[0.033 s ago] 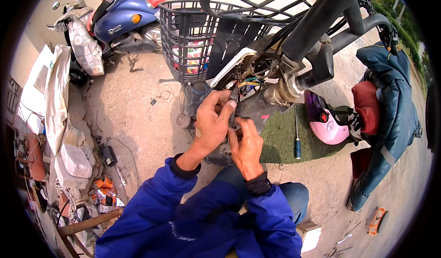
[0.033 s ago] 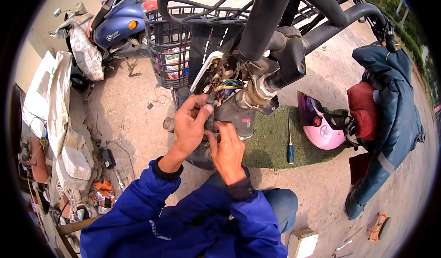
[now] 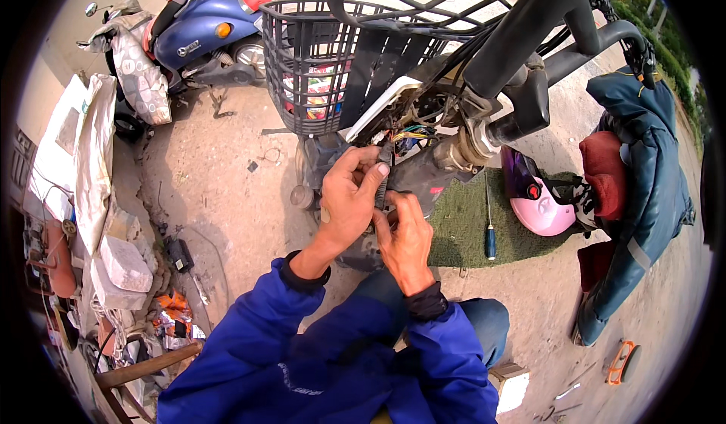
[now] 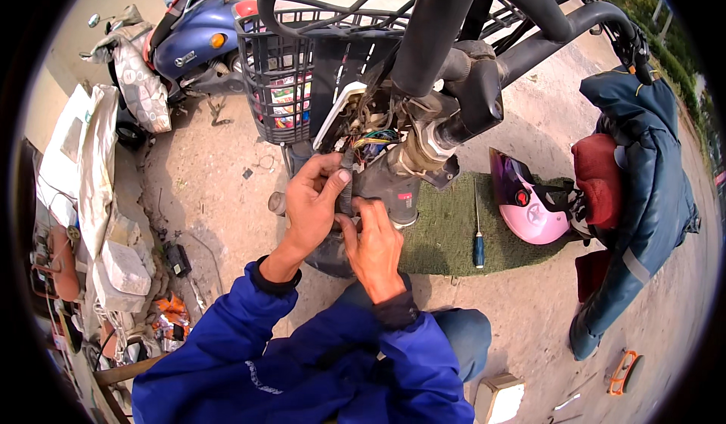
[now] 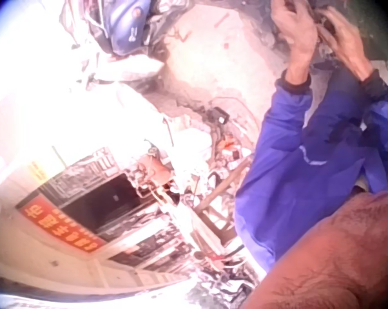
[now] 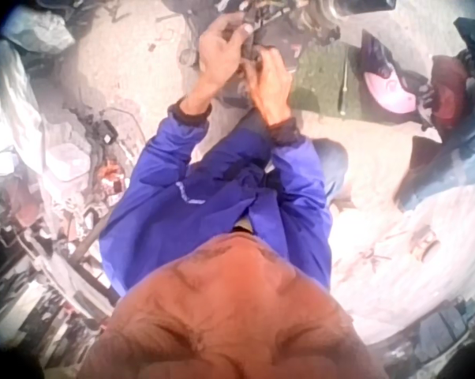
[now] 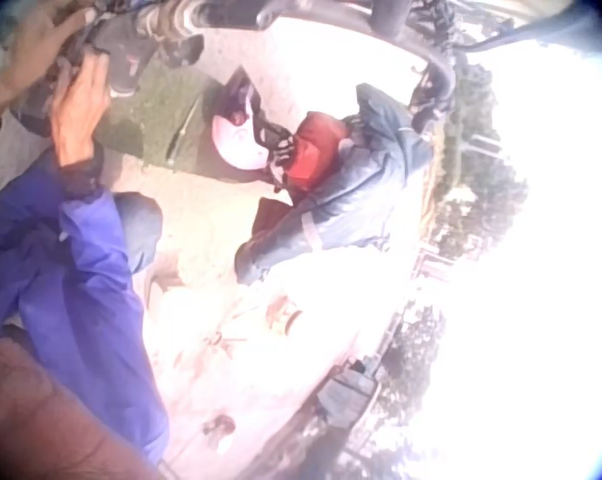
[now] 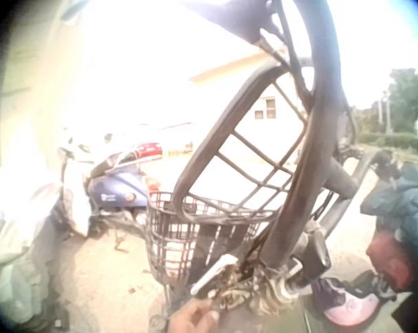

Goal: The person repairs the front electrical components of a scooter using a screwdriver and pliers. They remove a plastic cover, adjust internal wiring, and reassemble the handlebar area. The person also briefly handles a white styrofoam block and a pink helmet during the process.

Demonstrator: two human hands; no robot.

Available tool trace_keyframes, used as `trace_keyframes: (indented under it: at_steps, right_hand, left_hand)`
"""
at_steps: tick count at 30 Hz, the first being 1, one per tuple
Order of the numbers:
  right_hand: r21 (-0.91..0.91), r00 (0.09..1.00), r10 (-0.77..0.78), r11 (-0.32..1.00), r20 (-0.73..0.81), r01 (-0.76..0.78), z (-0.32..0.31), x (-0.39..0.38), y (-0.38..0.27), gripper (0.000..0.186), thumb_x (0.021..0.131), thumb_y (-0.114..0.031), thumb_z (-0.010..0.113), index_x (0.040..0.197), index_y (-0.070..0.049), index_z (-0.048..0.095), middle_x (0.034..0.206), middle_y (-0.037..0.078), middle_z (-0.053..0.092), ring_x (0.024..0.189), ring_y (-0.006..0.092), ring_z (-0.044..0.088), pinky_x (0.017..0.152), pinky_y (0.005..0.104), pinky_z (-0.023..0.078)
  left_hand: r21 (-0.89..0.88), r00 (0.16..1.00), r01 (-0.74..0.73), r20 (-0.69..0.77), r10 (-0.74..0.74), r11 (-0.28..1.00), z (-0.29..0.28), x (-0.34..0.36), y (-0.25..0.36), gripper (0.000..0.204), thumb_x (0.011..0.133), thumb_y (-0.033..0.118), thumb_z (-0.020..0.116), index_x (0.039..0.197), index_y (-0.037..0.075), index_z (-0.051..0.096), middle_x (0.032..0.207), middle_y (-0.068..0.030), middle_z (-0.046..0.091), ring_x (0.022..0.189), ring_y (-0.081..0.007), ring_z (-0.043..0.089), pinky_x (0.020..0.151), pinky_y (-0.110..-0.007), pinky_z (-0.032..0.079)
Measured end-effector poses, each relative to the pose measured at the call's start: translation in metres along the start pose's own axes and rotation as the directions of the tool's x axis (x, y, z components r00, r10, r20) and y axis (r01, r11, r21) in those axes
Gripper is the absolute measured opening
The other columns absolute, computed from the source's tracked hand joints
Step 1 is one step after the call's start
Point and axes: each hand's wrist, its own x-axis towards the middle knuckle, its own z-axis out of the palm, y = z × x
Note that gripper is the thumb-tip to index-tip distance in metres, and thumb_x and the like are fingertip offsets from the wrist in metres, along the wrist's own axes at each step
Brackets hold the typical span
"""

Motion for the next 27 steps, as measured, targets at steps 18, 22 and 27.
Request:
trace_keyframes:
  at_steps: [18, 22, 27]
  right_hand:
    - [0.126, 0.867, 0.469, 0.862, 0.168, -0.49, -0.01, -0.011, 0.023, 0.032, 0.087, -0.017, 0.086, 0.11, 0.0, 0.072, 0.098, 0.018, 0.077, 0.074, 0.0289, 0.075, 0.069, 0.0406, 0.058]
    - [0.371, 0.811, 0.529, 0.721, 0.25, -0.585, 0.004, -0.028, 0.045, 0.046, 0.09, -0.017, 0.084, 0.124, 0.008, 0.067, 0.108, 0.021, 0.078, 0.086, 0.0245, 0.076, 0.079, 0.0379, 0.059]
    - [0.658, 0.723, 0.586, 0.388, 0.364, -0.646, 0.022, -0.022, 0.046, 0.036, 0.096, -0.001, 0.078, 0.126, 0.007, 0.062, 0.108, 0.007, 0.07, 0.087, 0.0123, 0.067, 0.075, 0.0272, 0.056]
  left_hand:
    - [0.347, 0.952, 0.012, 0.282, -0.117, 0.938, -0.035, -0.01, 0.007, 0.031, 0.094, 0.004, 0.075, 0.123, -0.004, 0.068, 0.096, -0.016, 0.076, 0.083, -0.0231, 0.075, 0.074, -0.034, 0.058]
    - [0.311, 0.961, 0.047, 0.246, -0.128, 0.949, -0.031, -0.013, 0.001, 0.03, 0.096, 0.002, 0.073, 0.125, -0.003, 0.068, 0.098, -0.0117, 0.077, 0.085, -0.016, 0.071, 0.076, -0.032, 0.057]
    - [0.243, 0.968, 0.06, 0.222, -0.115, 0.968, -0.029, -0.016, -0.005, 0.031, 0.099, 0.004, 0.072, 0.128, -0.004, 0.066, 0.103, -0.0092, 0.076, 0.088, -0.013, 0.069, 0.078, -0.029, 0.057]
